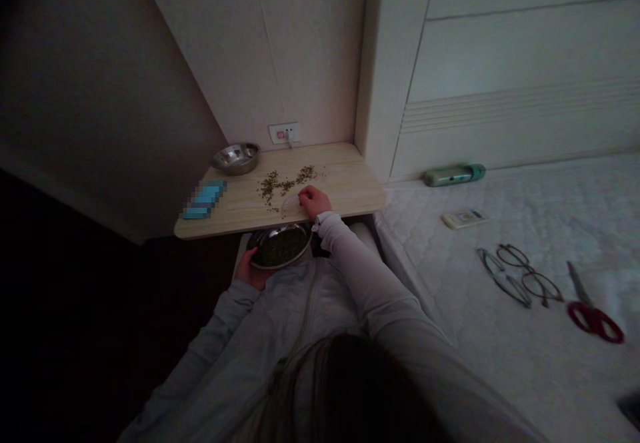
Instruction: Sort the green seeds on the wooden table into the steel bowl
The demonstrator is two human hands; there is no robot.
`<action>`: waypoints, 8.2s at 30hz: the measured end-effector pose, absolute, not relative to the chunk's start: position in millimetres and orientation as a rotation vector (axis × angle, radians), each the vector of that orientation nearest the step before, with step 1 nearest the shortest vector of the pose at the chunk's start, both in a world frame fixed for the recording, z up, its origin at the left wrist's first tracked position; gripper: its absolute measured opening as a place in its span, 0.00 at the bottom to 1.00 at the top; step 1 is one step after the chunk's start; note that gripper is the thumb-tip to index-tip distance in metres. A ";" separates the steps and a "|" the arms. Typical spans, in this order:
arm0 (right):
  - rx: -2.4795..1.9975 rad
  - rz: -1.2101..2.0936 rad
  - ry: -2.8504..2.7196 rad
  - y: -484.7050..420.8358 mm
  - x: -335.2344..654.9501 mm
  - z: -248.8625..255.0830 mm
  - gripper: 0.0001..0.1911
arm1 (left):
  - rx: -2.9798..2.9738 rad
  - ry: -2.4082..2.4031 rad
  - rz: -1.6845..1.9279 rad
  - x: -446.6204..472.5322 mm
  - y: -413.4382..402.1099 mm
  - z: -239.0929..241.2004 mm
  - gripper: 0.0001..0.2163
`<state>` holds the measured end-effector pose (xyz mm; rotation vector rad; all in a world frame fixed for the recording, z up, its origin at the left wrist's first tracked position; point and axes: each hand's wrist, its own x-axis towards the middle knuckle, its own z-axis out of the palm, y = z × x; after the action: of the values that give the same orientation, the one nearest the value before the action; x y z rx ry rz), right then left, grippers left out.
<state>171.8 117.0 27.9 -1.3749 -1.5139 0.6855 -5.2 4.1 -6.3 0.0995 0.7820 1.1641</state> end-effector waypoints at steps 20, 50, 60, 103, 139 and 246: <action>-1.370 0.722 -1.501 114.6 173.4 31.1 0.09 | 0.154 0.753 1.161 -8.5 6.3 -13.9 0.15; -1.366 0.681 -1.528 111.2 173.1 30.7 0.08 | 0.113 0.787 1.164 -7.6 6.0 -10.9 0.13; -1.347 0.660 -1.540 115.2 173.3 26.8 0.08 | 0.127 0.782 1.175 -8.0 5.9 -11.3 0.12; -1.384 0.672 -1.534 109.9 173.1 32.4 0.09 | 0.161 0.823 1.173 -7.0 4.3 -8.7 0.14; -1.363 0.676 -1.517 112.8 173.4 30.1 0.09 | 0.156 0.780 1.158 -8.8 5.4 -10.8 0.15; -1.332 0.701 -1.476 116.3 173.3 25.8 0.08 | 0.168 0.789 1.159 -10.3 6.7 -14.1 0.13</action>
<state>173.3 116.3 25.8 -1.3315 -1.4763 0.7010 -10.3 6.7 -14.1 0.1675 0.7893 1.1589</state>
